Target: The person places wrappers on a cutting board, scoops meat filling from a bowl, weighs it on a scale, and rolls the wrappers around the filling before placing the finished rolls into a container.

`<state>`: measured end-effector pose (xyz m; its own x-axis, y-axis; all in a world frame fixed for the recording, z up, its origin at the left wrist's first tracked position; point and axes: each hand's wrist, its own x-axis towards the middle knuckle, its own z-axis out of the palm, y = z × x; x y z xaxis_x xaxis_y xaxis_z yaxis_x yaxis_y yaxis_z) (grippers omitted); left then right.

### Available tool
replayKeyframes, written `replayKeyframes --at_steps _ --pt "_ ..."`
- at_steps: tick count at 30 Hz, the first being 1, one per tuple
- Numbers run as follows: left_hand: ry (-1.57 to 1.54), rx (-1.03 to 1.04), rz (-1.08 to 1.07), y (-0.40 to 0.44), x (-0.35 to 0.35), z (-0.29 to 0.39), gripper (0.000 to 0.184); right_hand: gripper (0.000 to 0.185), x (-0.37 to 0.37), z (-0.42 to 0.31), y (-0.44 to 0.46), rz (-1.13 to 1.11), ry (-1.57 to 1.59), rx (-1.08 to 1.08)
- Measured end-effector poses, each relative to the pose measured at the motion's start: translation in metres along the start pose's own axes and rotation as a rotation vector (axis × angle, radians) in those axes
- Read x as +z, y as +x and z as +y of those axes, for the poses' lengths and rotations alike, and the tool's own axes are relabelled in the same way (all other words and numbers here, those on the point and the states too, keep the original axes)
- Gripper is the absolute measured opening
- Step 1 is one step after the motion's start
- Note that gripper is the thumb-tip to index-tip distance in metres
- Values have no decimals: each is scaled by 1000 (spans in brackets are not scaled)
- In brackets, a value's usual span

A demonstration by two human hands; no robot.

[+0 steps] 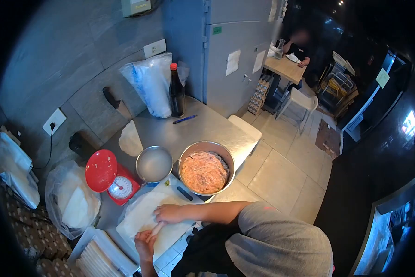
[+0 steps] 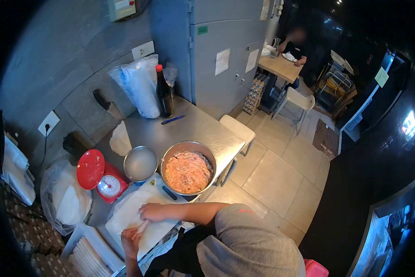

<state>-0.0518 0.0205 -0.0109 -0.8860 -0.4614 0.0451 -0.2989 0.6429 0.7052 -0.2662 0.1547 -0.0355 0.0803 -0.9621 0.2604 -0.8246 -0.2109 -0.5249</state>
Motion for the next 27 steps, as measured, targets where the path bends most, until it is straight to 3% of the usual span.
replayKeyframes --at_steps 9,16,25,27 --pt "77 99 -62 10 -9 19 33 30 -14 -12 10 -112 46 49" --pt "-35 -10 -102 20 3 19 36 36 16 -16 25 -112 102 165" --pt "178 148 -12 2 -20 23 36 35 -24 -13 4 -212 89 203" --pt "100 34 -45 -2 -22 9 36 35 -26 -1 -6 -150 140 178"
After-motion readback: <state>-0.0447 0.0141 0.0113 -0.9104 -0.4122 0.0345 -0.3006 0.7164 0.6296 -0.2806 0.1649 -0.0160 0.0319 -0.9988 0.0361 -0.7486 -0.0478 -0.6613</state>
